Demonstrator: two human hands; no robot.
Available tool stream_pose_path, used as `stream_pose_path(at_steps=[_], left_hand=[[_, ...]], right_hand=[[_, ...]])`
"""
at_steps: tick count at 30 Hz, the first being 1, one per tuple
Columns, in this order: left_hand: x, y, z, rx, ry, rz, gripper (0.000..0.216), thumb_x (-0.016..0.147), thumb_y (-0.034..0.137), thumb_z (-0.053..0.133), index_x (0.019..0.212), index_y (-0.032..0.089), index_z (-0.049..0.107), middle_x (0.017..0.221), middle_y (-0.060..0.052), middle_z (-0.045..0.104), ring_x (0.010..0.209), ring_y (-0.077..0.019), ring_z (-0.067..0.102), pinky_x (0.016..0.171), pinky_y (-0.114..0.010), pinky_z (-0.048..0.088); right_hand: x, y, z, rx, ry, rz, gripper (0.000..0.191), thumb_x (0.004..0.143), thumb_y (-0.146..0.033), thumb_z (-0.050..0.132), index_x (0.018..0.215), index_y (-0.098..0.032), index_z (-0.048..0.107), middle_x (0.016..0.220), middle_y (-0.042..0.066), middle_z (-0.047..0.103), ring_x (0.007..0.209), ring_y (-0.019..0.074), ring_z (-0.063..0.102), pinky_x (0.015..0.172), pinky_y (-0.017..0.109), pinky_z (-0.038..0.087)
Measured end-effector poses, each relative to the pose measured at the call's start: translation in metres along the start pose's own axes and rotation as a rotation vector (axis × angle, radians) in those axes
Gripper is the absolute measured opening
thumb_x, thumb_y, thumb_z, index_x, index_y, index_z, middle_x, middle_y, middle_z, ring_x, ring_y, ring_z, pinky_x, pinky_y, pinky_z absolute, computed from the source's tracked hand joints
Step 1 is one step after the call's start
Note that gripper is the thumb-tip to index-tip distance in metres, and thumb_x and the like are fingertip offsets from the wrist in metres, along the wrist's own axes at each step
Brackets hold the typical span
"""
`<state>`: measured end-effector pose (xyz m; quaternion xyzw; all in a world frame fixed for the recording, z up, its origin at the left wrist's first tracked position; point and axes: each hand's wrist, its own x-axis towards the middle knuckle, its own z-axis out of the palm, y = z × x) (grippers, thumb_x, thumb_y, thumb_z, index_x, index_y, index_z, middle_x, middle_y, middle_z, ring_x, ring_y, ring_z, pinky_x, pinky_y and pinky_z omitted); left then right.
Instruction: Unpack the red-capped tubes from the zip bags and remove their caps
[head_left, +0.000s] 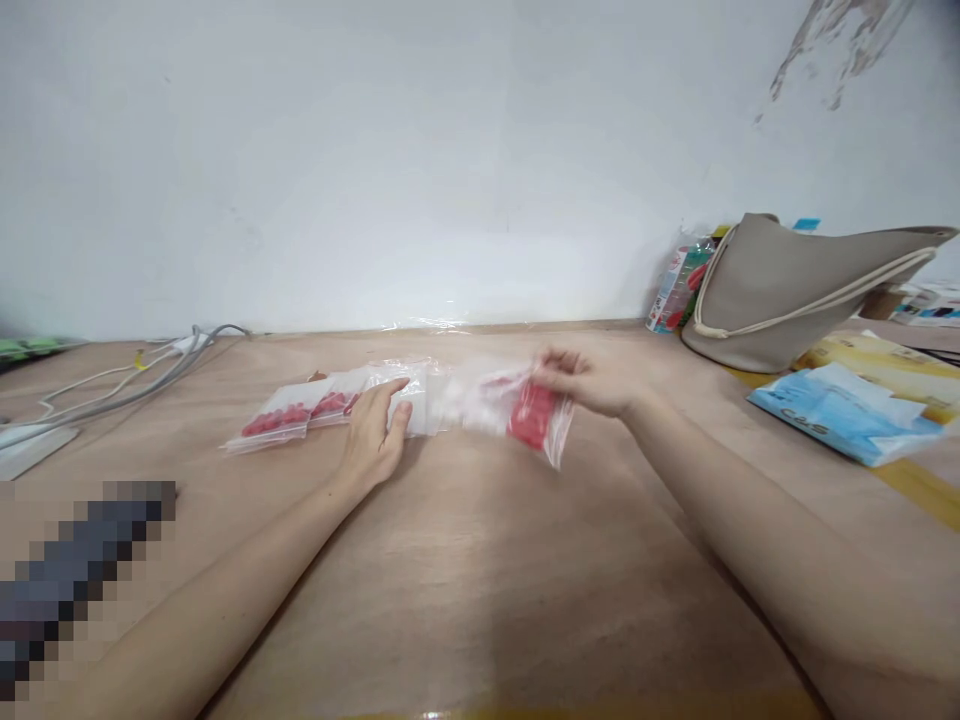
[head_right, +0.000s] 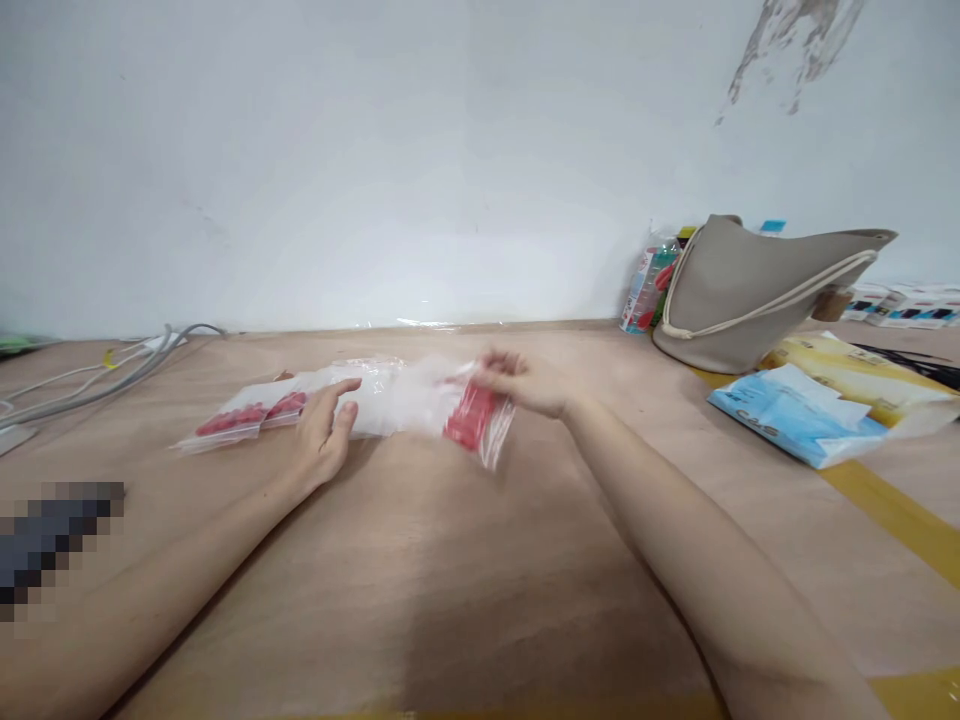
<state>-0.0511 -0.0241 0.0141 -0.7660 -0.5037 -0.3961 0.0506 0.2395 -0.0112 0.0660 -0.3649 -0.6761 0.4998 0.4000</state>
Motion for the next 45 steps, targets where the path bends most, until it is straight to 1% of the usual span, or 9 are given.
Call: stream_pose_path(at_steps=[3, 6, 9, 13, 16, 22, 26, 31, 45], left_hand=[[-0.003, 0.009, -0.003, -0.135, 0.116, -0.007, 0.032, 0.091, 0.033, 0.028, 0.109, 0.017, 0.05, 0.109, -0.008, 0.057, 0.107, -0.0193, 0.05, 0.094, -0.034, 0.037], [-0.01, 0.023, -0.003, -0.205, 0.071, 0.105, 0.022, 0.086, 0.031, 0.043, 0.1, 0.018, 0.054, 0.101, -0.007, 0.059, 0.101, -0.0188, 0.053, 0.091, -0.034, 0.041], [-0.019, 0.039, -0.001, -0.299, -0.172, 0.295, 0.022, 0.082, 0.027, 0.051, 0.102, 0.018, 0.056, 0.107, -0.008, 0.058, 0.105, -0.0194, 0.053, 0.093, -0.034, 0.042], [-0.025, 0.05, 0.0, -0.357, -0.536, 0.451, 0.041, 0.085, 0.026, 0.047, 0.126, 0.022, 0.044, 0.13, -0.009, 0.047, 0.123, -0.0208, 0.041, 0.102, -0.039, 0.036], [-0.026, 0.052, 0.0, -0.332, -0.636, 0.436, 0.043, 0.087, 0.026, 0.043, 0.13, 0.026, 0.04, 0.135, -0.007, 0.042, 0.126, -0.0198, 0.038, 0.104, -0.042, 0.033], [-0.029, 0.06, -0.001, -0.227, -0.619, 0.333, 0.04, 0.088, 0.03, 0.042, 0.127, 0.025, 0.044, 0.132, -0.007, 0.046, 0.123, -0.0204, 0.042, 0.102, -0.043, 0.036], [-0.032, 0.061, -0.001, -0.221, -0.61, 0.29, 0.04, 0.087, 0.032, 0.043, 0.126, 0.023, 0.046, 0.13, -0.007, 0.048, 0.121, -0.0199, 0.043, 0.102, -0.041, 0.037], [-0.032, 0.06, -0.001, -0.233, -0.562, 0.28, 0.037, 0.086, 0.031, 0.045, 0.122, 0.023, 0.049, 0.124, -0.007, 0.053, 0.116, -0.0205, 0.048, 0.098, -0.04, 0.04], [0.006, 0.077, 0.027, -0.171, -0.438, 0.659, 0.026, 0.089, 0.023, 0.041, 0.106, 0.021, 0.061, 0.111, -0.008, 0.058, 0.102, -0.0186, 0.053, 0.088, -0.036, 0.044]], right_hand=[[-0.002, 0.017, 0.03, 0.003, -0.373, 0.059, 0.033, 0.064, -0.043, 0.069, 0.073, -0.017, 0.05, 0.064, -0.004, 0.058, 0.055, 0.0072, 0.052, 0.052, 0.02, 0.04], [0.003, 0.036, 0.047, 0.008, -0.424, 0.071, 0.032, 0.065, -0.042, 0.068, 0.074, -0.017, 0.05, 0.067, -0.002, 0.059, 0.059, 0.0084, 0.054, 0.056, 0.022, 0.043], [0.005, 0.047, 0.052, -0.118, -0.227, -0.026, 0.029, 0.067, -0.041, 0.066, 0.075, -0.016, 0.053, 0.069, 0.0, 0.06, 0.063, 0.0109, 0.056, 0.059, 0.024, 0.044], [-0.008, 0.055, 0.047, -0.443, 0.259, -0.154, 0.022, 0.077, -0.04, 0.054, 0.073, -0.018, 0.055, 0.069, 0.0, 0.059, 0.061, 0.0112, 0.052, 0.056, 0.023, 0.04], [-0.028, 0.063, 0.04, -0.547, 0.367, -0.105, 0.026, 0.08, -0.041, 0.048, 0.071, -0.018, 0.056, 0.062, -0.001, 0.056, 0.054, 0.011, 0.048, 0.051, 0.024, 0.037], [-0.058, 0.07, 0.037, -0.675, 0.359, -0.004, 0.031, 0.078, -0.046, 0.05, 0.067, -0.02, 0.063, 0.078, 0.004, 0.058, 0.077, 0.0176, 0.053, 0.073, 0.033, 0.042], [-0.063, 0.065, 0.046, -0.703, 0.281, 0.016, 0.023, 0.075, -0.042, 0.056, 0.072, -0.023, 0.067, 0.105, 0.007, 0.056, 0.102, 0.0224, 0.049, 0.09, 0.042, 0.034], [-0.068, 0.055, 0.054, -0.682, 0.18, 0.092, 0.016, 0.075, -0.038, 0.057, 0.075, -0.026, 0.068, 0.119, 0.005, 0.052, 0.113, 0.0246, 0.044, 0.095, 0.048, 0.025], [-0.059, 0.043, 0.062, -0.508, 0.241, 0.221, 0.024, 0.06, -0.046, 0.069, 0.058, -0.023, 0.067, 0.107, 0.001, 0.059, 0.106, 0.023, 0.05, 0.096, 0.042, 0.024]])
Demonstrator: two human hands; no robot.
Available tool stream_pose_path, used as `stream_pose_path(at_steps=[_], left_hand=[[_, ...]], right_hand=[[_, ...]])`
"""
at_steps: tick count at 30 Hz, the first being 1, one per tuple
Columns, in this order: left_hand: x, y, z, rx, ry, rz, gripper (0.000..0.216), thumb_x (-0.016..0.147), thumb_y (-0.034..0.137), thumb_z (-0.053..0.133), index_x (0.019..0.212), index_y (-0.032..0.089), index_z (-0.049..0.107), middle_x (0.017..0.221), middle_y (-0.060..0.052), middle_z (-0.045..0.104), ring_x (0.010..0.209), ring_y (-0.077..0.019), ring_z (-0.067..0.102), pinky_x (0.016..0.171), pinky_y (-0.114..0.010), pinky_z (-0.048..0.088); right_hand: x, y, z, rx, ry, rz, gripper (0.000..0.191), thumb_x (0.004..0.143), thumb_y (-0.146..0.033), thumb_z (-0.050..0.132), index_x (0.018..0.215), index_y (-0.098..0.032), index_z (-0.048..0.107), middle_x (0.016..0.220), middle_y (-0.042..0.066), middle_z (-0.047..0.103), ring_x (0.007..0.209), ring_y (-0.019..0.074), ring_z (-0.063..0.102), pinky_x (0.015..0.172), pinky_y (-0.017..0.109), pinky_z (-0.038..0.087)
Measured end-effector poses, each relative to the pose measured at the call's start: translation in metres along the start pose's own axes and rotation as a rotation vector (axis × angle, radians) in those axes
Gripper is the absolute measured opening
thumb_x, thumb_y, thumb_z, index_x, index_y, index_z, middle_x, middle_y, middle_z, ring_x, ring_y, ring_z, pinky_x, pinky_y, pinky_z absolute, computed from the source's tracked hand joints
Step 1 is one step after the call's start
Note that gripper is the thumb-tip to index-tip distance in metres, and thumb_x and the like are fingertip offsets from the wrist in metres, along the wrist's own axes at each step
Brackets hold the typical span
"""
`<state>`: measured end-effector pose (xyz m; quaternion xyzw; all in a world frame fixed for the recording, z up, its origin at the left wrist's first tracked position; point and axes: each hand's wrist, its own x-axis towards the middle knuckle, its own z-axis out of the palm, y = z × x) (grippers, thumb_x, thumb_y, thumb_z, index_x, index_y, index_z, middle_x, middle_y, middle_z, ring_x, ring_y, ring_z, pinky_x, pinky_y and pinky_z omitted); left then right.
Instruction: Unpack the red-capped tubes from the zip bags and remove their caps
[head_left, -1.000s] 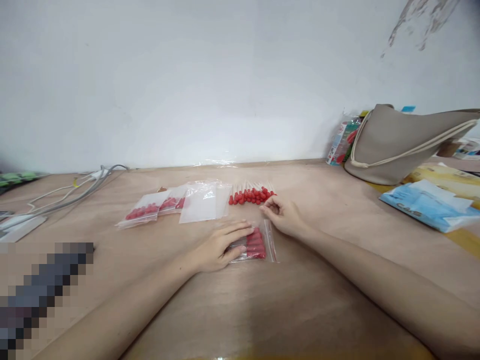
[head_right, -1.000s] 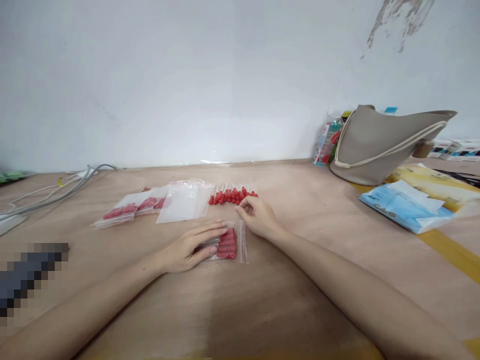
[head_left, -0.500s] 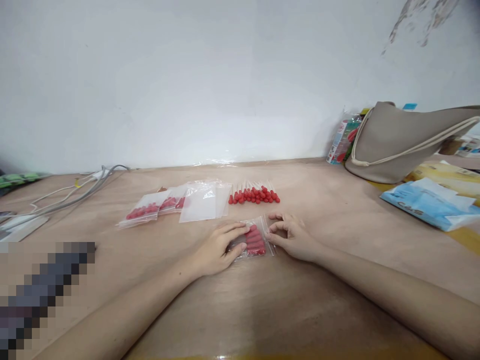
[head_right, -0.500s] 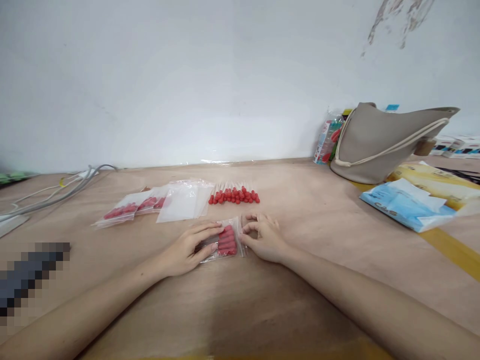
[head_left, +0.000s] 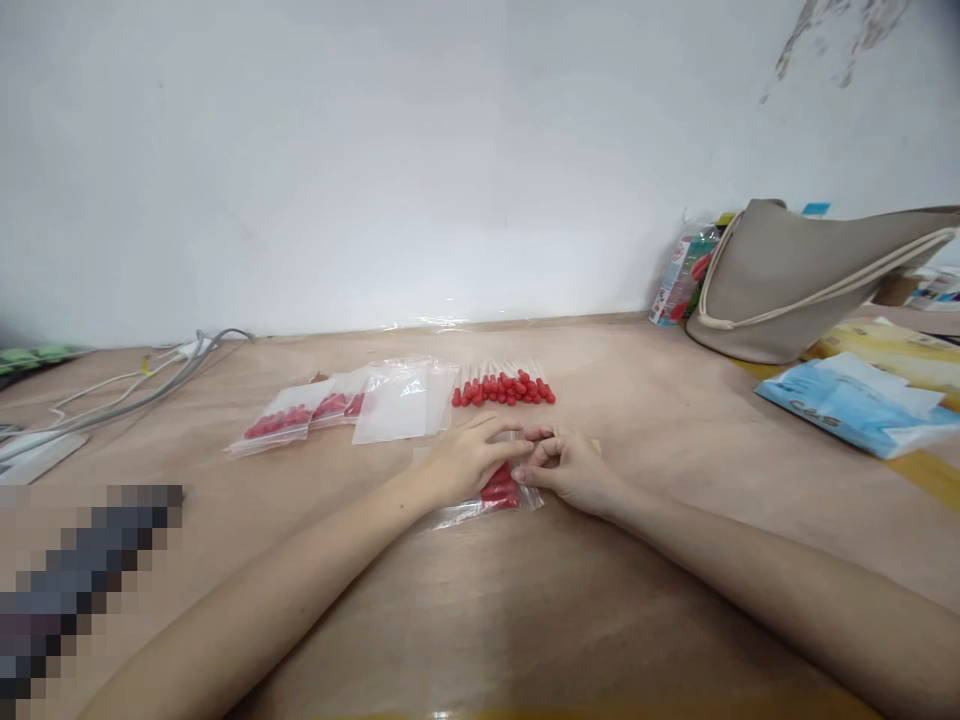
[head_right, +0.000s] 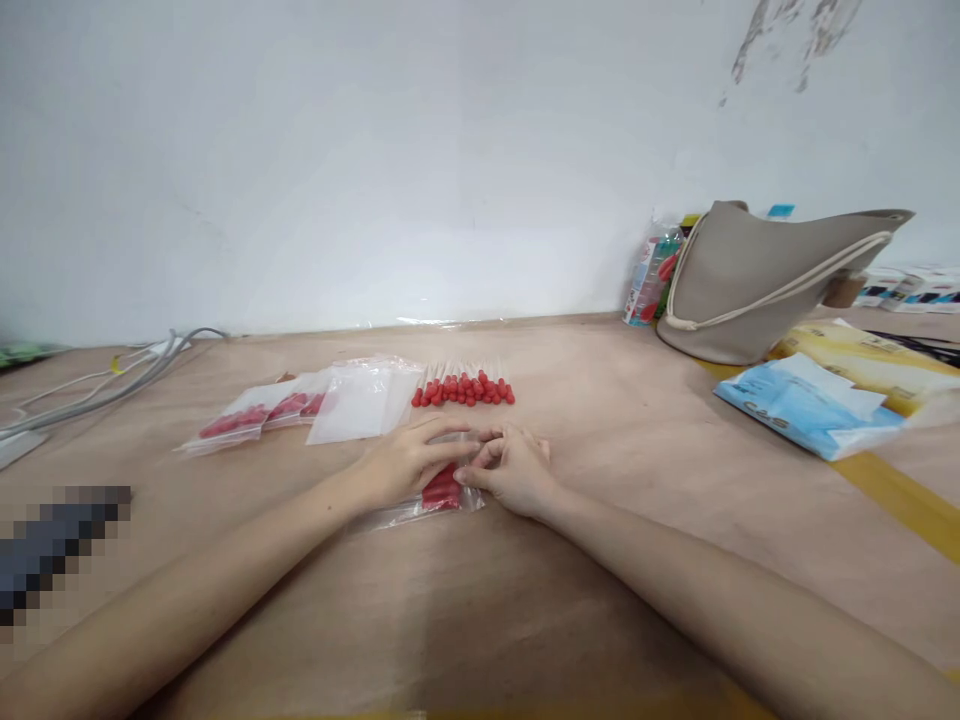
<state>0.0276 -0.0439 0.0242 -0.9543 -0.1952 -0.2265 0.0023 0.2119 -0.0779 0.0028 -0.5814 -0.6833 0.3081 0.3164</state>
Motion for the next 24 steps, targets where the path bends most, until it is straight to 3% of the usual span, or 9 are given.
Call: stream_pose_path(at_steps=[6, 9, 12, 15, 18, 21, 24], left_hand=[[0.003, -0.001, 0.006, -0.057, 0.052, 0.044, 0.027, 0.09, 0.024, 0.039, 0.09, 0.017, 0.065, 0.105, -0.008, 0.062, 0.093, -0.0148, 0.059, 0.081, -0.028, 0.049], [0.001, -0.002, 0.01, -0.048, 0.13, 0.086, 0.028, 0.09, 0.024, 0.039, 0.086, 0.016, 0.065, 0.096, -0.007, 0.066, 0.086, -0.0134, 0.061, 0.076, -0.024, 0.05], [-0.001, -0.003, 0.013, -0.024, 0.168, 0.099, 0.025, 0.089, 0.022, 0.04, 0.087, 0.016, 0.064, 0.091, -0.005, 0.067, 0.083, -0.0127, 0.062, 0.075, -0.023, 0.05], [-0.003, -0.004, 0.014, 0.0, 0.178, 0.079, 0.023, 0.089, 0.02, 0.041, 0.088, 0.017, 0.064, 0.09, -0.004, 0.067, 0.081, -0.0122, 0.062, 0.075, -0.023, 0.05], [-0.005, -0.003, 0.014, -0.015, 0.151, 0.038, 0.023, 0.088, 0.019, 0.041, 0.087, 0.017, 0.063, 0.09, -0.004, 0.066, 0.081, -0.012, 0.062, 0.075, -0.023, 0.05], [-0.006, -0.003, 0.013, -0.038, 0.124, 0.006, 0.023, 0.088, 0.017, 0.04, 0.085, 0.016, 0.062, 0.09, -0.004, 0.066, 0.078, -0.0114, 0.062, 0.072, -0.022, 0.05], [-0.006, -0.002, 0.013, -0.02, 0.119, 0.012, 0.023, 0.087, 0.015, 0.039, 0.083, 0.015, 0.061, 0.088, -0.005, 0.065, 0.075, -0.0117, 0.061, 0.07, -0.023, 0.05]], right_hand=[[-0.002, 0.0, 0.002, 0.034, 0.06, -0.001, 0.024, 0.057, -0.045, 0.072, 0.055, -0.022, 0.064, 0.101, 0.001, 0.061, 0.103, 0.0229, 0.052, 0.096, 0.042, 0.025], [-0.004, 0.002, 0.004, 0.02, 0.087, -0.066, 0.023, 0.058, -0.043, 0.071, 0.058, -0.022, 0.062, 0.097, 0.001, 0.062, 0.1, 0.0229, 0.053, 0.092, 0.042, 0.03], [-0.007, 0.006, 0.005, 0.005, 0.114, -0.174, 0.02, 0.067, -0.042, 0.065, 0.064, -0.022, 0.062, 0.091, 0.002, 0.063, 0.094, 0.0212, 0.055, 0.087, 0.041, 0.033], [-0.006, 0.012, 0.003, -0.079, 0.155, -0.372, 0.008, 0.076, -0.028, 0.056, 0.075, -0.023, 0.062, 0.089, 0.002, 0.062, 0.089, 0.0188, 0.054, 0.084, 0.04, 0.034], [-0.002, 0.017, -0.003, -0.254, 0.192, -0.663, 0.016, 0.073, -0.014, 0.054, 0.08, -0.025, 0.063, 0.097, 0.002, 0.061, 0.092, 0.0184, 0.051, 0.085, 0.04, 0.031], [0.002, 0.019, -0.008, -0.405, 0.24, -0.9, 0.013, 0.074, -0.014, 0.055, 0.076, -0.025, 0.063, 0.097, 0.001, 0.061, 0.094, 0.0189, 0.049, 0.086, 0.041, 0.029], [0.004, 0.019, -0.01, -0.498, 0.303, -1.035, 0.008, 0.076, -0.018, 0.057, 0.074, -0.024, 0.062, 0.095, 0.001, 0.062, 0.095, 0.0187, 0.049, 0.091, 0.043, 0.028]])
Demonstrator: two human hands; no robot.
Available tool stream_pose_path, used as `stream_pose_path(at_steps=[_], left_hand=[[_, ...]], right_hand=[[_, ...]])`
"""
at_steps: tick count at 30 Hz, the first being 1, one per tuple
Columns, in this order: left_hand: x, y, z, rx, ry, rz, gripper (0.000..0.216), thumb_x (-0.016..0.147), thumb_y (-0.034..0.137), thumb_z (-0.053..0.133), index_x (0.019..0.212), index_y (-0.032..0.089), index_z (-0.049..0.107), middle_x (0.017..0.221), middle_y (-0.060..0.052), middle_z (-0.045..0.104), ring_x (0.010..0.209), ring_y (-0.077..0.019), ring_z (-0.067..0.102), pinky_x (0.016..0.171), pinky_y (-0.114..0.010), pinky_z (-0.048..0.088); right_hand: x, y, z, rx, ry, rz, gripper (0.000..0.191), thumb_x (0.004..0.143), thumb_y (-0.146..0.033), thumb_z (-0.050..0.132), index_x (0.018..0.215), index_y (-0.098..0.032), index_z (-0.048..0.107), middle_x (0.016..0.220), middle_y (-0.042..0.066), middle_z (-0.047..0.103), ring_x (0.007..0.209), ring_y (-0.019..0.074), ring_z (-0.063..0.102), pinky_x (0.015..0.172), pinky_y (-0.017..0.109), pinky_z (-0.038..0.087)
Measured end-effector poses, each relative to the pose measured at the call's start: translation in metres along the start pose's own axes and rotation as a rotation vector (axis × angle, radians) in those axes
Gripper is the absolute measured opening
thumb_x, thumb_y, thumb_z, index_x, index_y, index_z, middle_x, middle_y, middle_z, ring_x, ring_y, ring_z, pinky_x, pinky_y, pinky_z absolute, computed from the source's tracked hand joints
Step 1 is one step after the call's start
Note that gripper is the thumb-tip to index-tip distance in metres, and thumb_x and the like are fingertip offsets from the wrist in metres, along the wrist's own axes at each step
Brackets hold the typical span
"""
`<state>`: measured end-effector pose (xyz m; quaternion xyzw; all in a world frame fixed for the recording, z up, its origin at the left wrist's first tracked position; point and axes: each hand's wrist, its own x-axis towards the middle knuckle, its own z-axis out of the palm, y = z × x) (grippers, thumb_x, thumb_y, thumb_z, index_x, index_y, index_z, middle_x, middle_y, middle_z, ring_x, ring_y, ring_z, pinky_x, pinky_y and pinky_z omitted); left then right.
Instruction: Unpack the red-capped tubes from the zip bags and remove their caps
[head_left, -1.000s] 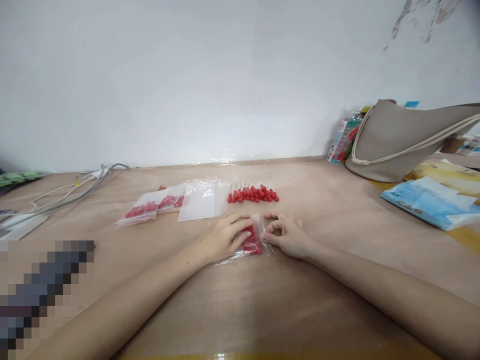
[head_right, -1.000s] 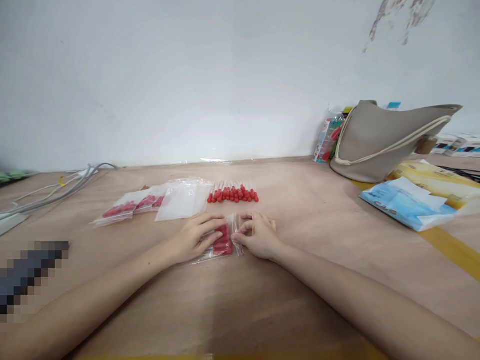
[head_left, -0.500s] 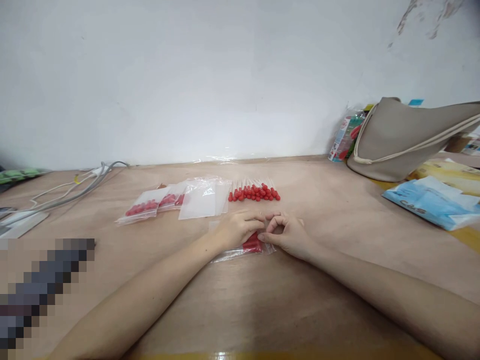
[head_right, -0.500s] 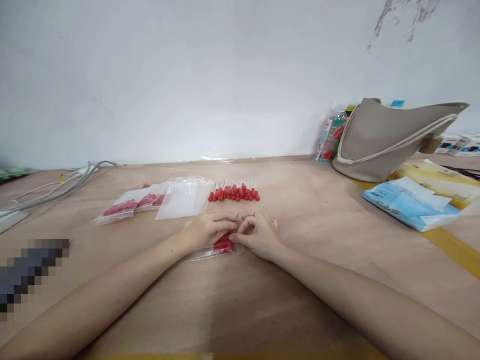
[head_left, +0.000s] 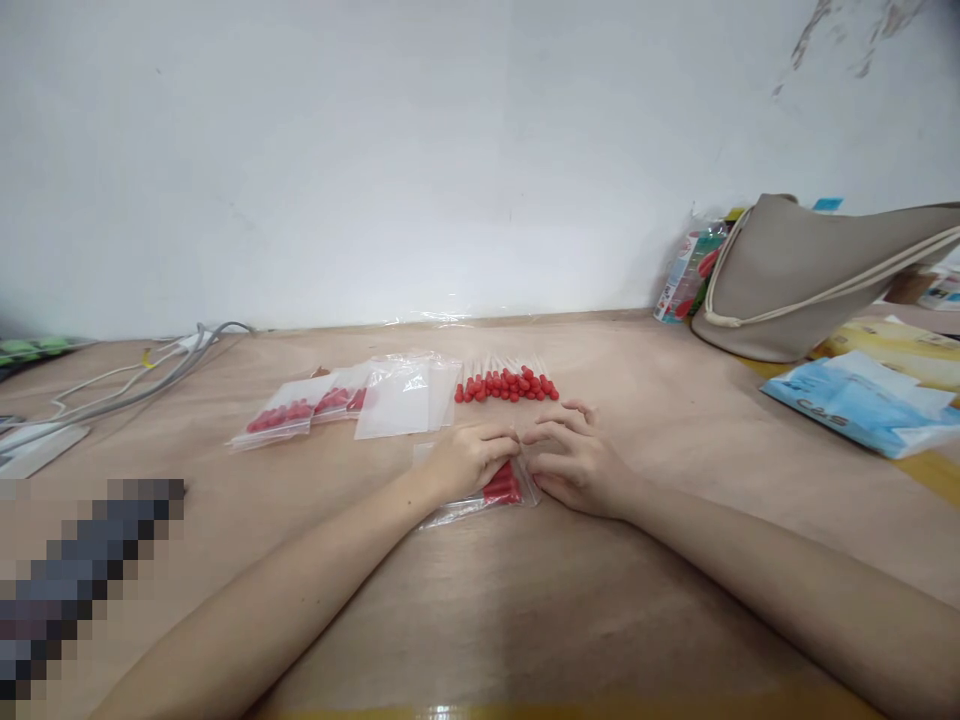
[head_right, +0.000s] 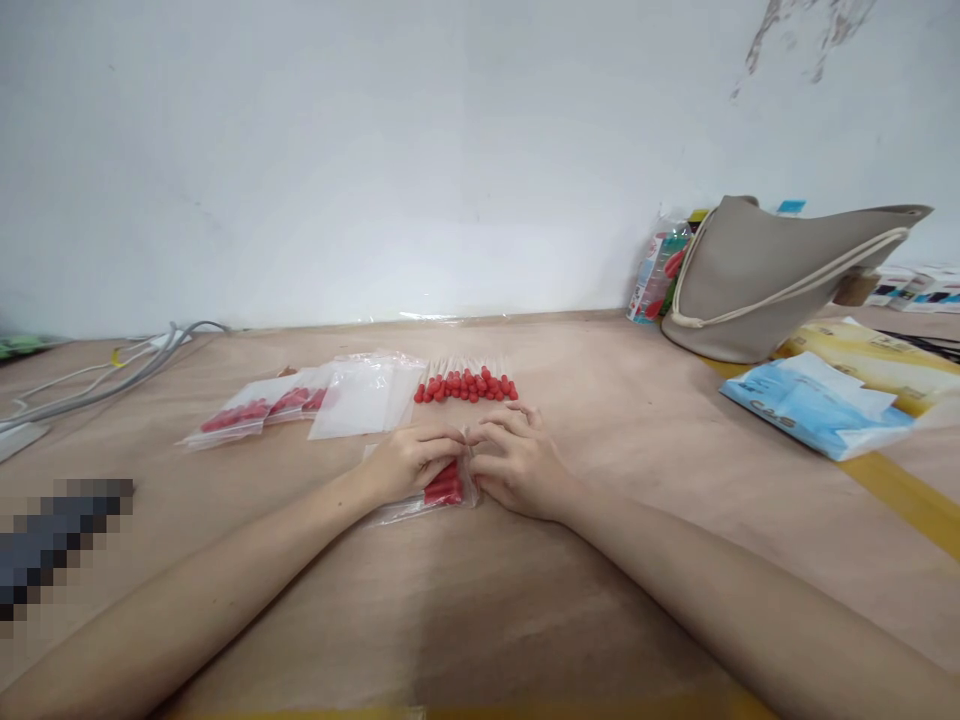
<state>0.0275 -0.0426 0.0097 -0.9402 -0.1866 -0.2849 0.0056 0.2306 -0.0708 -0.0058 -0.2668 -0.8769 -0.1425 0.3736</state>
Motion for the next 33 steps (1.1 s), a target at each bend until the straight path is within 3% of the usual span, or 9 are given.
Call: stream_pose_path(at_steps=[6, 10, 14, 20, 26, 29, 33], left_hand=[[0.003, 0.002, -0.003, 0.015, -0.04, -0.008, 0.026, 0.089, 0.015, 0.034, 0.081, 0.013, 0.059, 0.087, -0.006, 0.064, 0.075, -0.012, 0.06, 0.069, -0.022, 0.049], [0.009, 0.004, -0.011, 0.035, -0.172, 0.027, 0.022, 0.088, 0.011, 0.036, 0.086, 0.014, 0.057, 0.092, -0.004, 0.063, 0.08, -0.0115, 0.06, 0.072, -0.021, 0.048], [0.014, 0.006, -0.018, 0.085, -0.27, 0.08, 0.017, 0.087, 0.011, 0.041, 0.085, 0.015, 0.057, 0.098, -0.003, 0.062, 0.087, -0.0121, 0.059, 0.075, -0.022, 0.046], [0.016, 0.01, -0.021, 0.074, -0.293, 0.062, 0.022, 0.089, 0.012, 0.037, 0.082, 0.015, 0.058, 0.094, -0.003, 0.061, 0.082, -0.0111, 0.058, 0.072, -0.022, 0.046], [0.011, -0.003, -0.033, 0.044, -0.244, 0.02, 0.025, 0.088, 0.011, 0.035, 0.096, 0.019, 0.057, 0.104, -0.004, 0.058, 0.09, -0.0127, 0.056, 0.075, -0.023, 0.046], [0.009, -0.013, -0.041, 0.087, -0.245, 0.003, 0.028, 0.087, 0.009, 0.034, 0.1, 0.02, 0.056, 0.111, -0.004, 0.055, 0.091, -0.0128, 0.057, 0.075, -0.023, 0.046], [0.01, -0.017, -0.047, 0.114, -0.266, 0.014, 0.029, 0.087, 0.008, 0.032, 0.101, 0.019, 0.056, 0.113, -0.005, 0.054, 0.089, -0.0131, 0.057, 0.074, -0.023, 0.046]], right_hand=[[0.0, 0.004, 0.003, -0.079, 0.047, -0.11, 0.006, 0.077, -0.021, 0.059, 0.076, -0.026, 0.062, 0.096, -0.001, 0.063, 0.098, 0.0169, 0.049, 0.096, 0.043, 0.027], [0.003, 0.005, 0.004, -0.121, 0.055, -0.152, 0.01, 0.079, -0.018, 0.056, 0.073, -0.024, 0.06, 0.085, -0.003, 0.063, 0.09, 0.0138, 0.05, 0.095, 0.04, 0.028], [0.005, 0.003, 0.003, -0.153, 0.002, -0.193, 0.016, 0.083, -0.014, 0.049, 0.074, -0.022, 0.059, 0.076, -0.004, 0.061, 0.082, 0.0123, 0.049, 0.095, 0.039, 0.027], [0.008, 0.003, 0.001, -0.135, -0.163, -0.193, 0.024, 0.086, -0.012, 0.039, 0.079, -0.022, 0.059, 0.075, -0.003, 0.06, 0.086, 0.0136, 0.05, 0.096, 0.04, 0.025], [0.009, 0.006, -0.003, -0.019, -0.249, -0.152, 0.019, 0.085, -0.014, 0.041, 0.085, -0.02, 0.059, 0.098, 0.002, 0.063, 0.101, 0.0172, 0.047, 0.091, 0.039, 0.029], [0.009, 0.006, -0.007, 0.1, -0.332, -0.067, 0.014, 0.082, -0.02, 0.045, 0.083, -0.018, 0.059, 0.088, 0.005, 0.063, 0.09, 0.0179, 0.049, 0.08, 0.036, 0.034], [0.009, 0.006, -0.008, 0.322, -0.367, 0.187, 0.018, 0.084, -0.022, 0.042, 0.081, -0.019, 0.06, 0.073, 0.002, 0.059, 0.077, 0.0159, 0.049, 0.075, 0.033, 0.036]])
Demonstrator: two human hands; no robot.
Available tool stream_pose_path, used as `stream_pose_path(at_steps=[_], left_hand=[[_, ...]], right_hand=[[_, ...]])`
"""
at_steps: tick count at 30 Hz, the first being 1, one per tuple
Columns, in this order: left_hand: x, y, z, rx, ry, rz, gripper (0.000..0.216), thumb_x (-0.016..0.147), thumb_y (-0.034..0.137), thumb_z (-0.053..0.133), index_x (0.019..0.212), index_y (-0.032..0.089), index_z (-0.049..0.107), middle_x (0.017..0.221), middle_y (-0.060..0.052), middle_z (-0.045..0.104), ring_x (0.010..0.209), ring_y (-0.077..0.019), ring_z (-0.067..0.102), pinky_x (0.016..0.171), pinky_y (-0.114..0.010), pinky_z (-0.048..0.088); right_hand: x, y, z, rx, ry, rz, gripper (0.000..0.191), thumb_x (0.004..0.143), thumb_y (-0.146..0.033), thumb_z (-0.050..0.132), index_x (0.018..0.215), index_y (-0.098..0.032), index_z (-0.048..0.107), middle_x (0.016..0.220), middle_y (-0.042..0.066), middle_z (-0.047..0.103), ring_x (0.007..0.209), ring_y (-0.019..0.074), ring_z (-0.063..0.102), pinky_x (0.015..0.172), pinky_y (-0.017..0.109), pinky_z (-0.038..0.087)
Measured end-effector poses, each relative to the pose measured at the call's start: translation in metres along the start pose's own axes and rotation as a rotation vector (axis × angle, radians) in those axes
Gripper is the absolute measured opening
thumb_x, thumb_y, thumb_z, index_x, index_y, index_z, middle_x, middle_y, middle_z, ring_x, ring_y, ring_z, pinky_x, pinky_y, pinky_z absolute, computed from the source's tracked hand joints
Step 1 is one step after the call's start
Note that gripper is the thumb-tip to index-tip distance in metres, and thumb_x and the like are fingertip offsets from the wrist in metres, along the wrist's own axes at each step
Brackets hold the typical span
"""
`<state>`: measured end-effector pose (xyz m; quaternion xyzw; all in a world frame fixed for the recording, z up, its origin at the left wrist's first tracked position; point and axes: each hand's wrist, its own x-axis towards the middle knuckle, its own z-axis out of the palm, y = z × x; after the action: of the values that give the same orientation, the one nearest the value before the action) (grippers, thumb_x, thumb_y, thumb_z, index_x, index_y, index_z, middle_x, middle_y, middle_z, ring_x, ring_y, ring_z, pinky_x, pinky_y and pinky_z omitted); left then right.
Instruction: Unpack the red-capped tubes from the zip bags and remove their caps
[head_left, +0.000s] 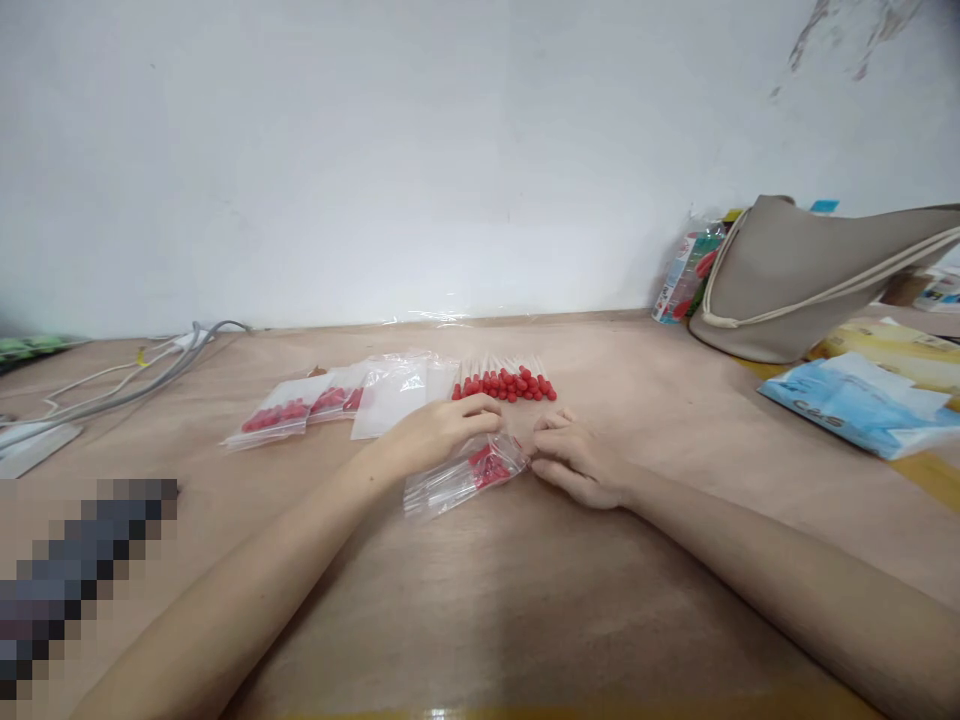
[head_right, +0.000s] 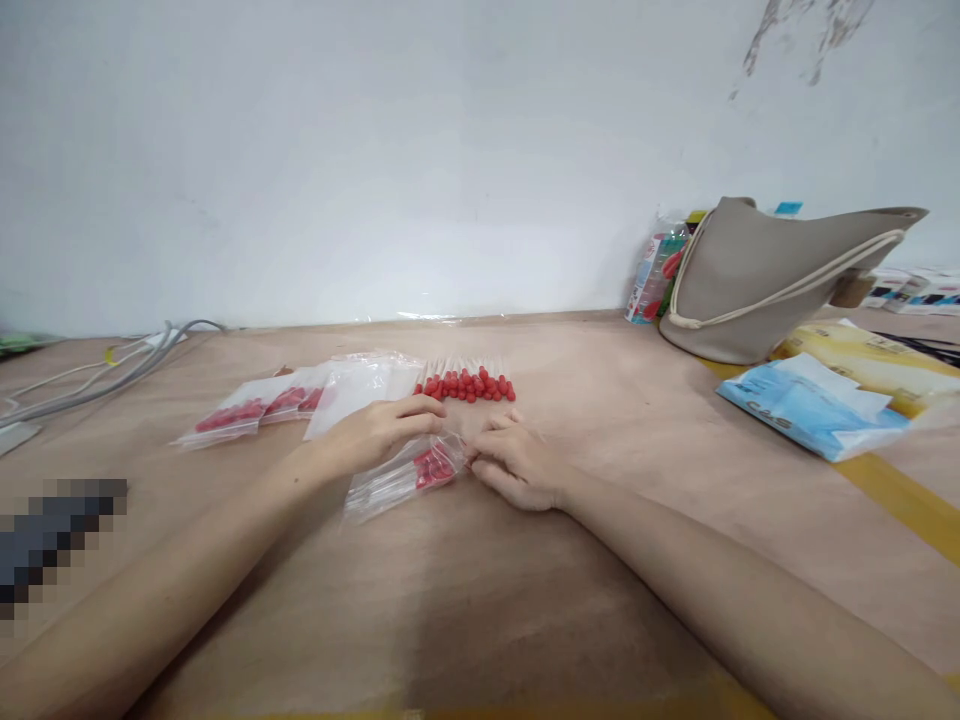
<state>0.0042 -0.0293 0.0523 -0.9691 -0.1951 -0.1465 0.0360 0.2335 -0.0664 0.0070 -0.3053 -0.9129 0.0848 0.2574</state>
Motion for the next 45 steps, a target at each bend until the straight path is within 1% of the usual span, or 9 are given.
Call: stream_pose_path(at_steps=[3, 5, 8, 15, 19, 24, 28, 39, 45], left_hand=[[0.0, 0.007, 0.003, -0.057, -0.048, 0.001, 0.027, 0.089, 0.011, 0.033, 0.103, 0.02, 0.055, 0.107, -0.004, 0.057, 0.089, -0.0136, 0.057, 0.075, -0.024, 0.046], [-0.004, 0.014, 0.008, -0.119, -0.016, -0.069, 0.025, 0.09, 0.017, 0.035, 0.109, 0.02, 0.051, 0.106, -0.005, 0.058, 0.091, -0.0149, 0.057, 0.078, -0.026, 0.046], [-0.019, 0.027, 0.015, -0.248, 0.079, -0.229, 0.033, 0.088, 0.028, 0.043, 0.119, 0.019, 0.041, 0.111, -0.009, 0.056, 0.099, -0.0185, 0.056, 0.084, -0.032, 0.046], [-0.052, 0.044, 0.022, -0.362, 0.083, -0.41, 0.054, 0.081, 0.034, 0.054, 0.128, 0.018, 0.031, 0.125, -0.012, 0.05, 0.112, -0.0229, 0.05, 0.093, -0.039, 0.042], [-0.049, 0.044, 0.024, -0.378, 0.1, -0.405, 0.052, 0.081, 0.033, 0.054, 0.127, 0.019, 0.034, 0.122, -0.01, 0.054, 0.109, -0.0218, 0.053, 0.091, -0.037, 0.044], [-0.046, 0.043, 0.024, -0.372, 0.109, -0.394, 0.046, 0.082, 0.032, 0.053, 0.123, 0.019, 0.039, 0.12, -0.01, 0.054, 0.108, -0.0217, 0.053, 0.091, -0.038, 0.044], [-0.045, 0.042, 0.024, -0.379, 0.092, -0.378, 0.044, 0.082, 0.031, 0.053, 0.122, 0.019, 0.041, 0.12, -0.01, 0.054, 0.108, -0.0215, 0.052, 0.091, -0.037, 0.043], [-0.048, 0.04, 0.025, -0.407, 0.076, -0.405, 0.042, 0.083, 0.034, 0.052, 0.122, 0.021, 0.043, 0.12, -0.008, 0.054, 0.108, -0.0212, 0.052, 0.091, -0.037, 0.043], [-0.048, 0.04, 0.025, -0.399, 0.072, -0.416, 0.04, 0.083, 0.035, 0.052, 0.12, 0.021, 0.044, 0.117, -0.007, 0.056, 0.104, -0.0206, 0.053, 0.088, -0.036, 0.043]], right_hand=[[0.002, 0.0, 0.006, 0.167, 0.074, 0.159, 0.02, 0.086, -0.024, 0.043, 0.088, -0.021, 0.062, 0.071, 0.0, 0.06, 0.073, 0.0145, 0.05, 0.071, 0.03, 0.039], [0.004, -0.001, 0.01, 0.236, 0.076, 0.207, 0.02, 0.084, -0.024, 0.046, 0.092, -0.02, 0.063, 0.071, 0.0, 0.061, 0.07, 0.0135, 0.051, 0.068, 0.028, 0.04], [0.007, -0.002, 0.013, 0.261, 0.053, 0.203, 0.02, 0.084, -0.027, 0.048, 0.092, -0.02, 0.064, 0.072, 0.0, 0.062, 0.069, 0.0131, 0.052, 0.067, 0.027, 0.041], [0.011, -0.005, 0.009, 0.141, -0.061, 0.224, 0.026, 0.081, -0.041, 0.053, 0.094, -0.02, 0.062, 0.084, 0.004, 0.059, 0.08, 0.0174, 0.052, 0.075, 0.034, 0.04], [0.008, -0.006, 0.009, 0.264, -0.065, 0.262, 0.031, 0.077, -0.044, 0.059, 0.097, -0.021, 0.06, 0.089, 0.003, 0.059, 0.084, 0.0175, 0.053, 0.077, 0.034, 0.041], [0.009, -0.008, 0.016, 0.672, -0.032, 0.331, 0.036, 0.073, -0.041, 0.063, 0.098, -0.018, 0.053, 0.089, 0.001, 0.061, 0.078, 0.0141, 0.057, 0.07, 0.029, 0.046], [0.014, -0.012, 0.022, 0.835, -0.013, 0.344, 0.029, 0.075, -0.039, 0.06, 0.095, -0.018, 0.058, 0.086, 0.002, 0.063, 0.077, 0.0146, 0.059, 0.069, 0.029, 0.048], [0.006, 0.0, 0.015, 0.798, 0.033, 0.449, 0.028, 0.076, -0.04, 0.058, 0.091, -0.018, 0.065, 0.078, 0.002, 0.066, 0.071, 0.0137, 0.06, 0.065, 0.028, 0.049], [-0.004, 0.021, -0.004, 0.973, 0.013, 0.673, 0.028, 0.071, -0.038, 0.065, 0.089, -0.017, 0.062, 0.071, 0.001, 0.065, 0.058, 0.0083, 0.058, 0.057, 0.022, 0.049]])
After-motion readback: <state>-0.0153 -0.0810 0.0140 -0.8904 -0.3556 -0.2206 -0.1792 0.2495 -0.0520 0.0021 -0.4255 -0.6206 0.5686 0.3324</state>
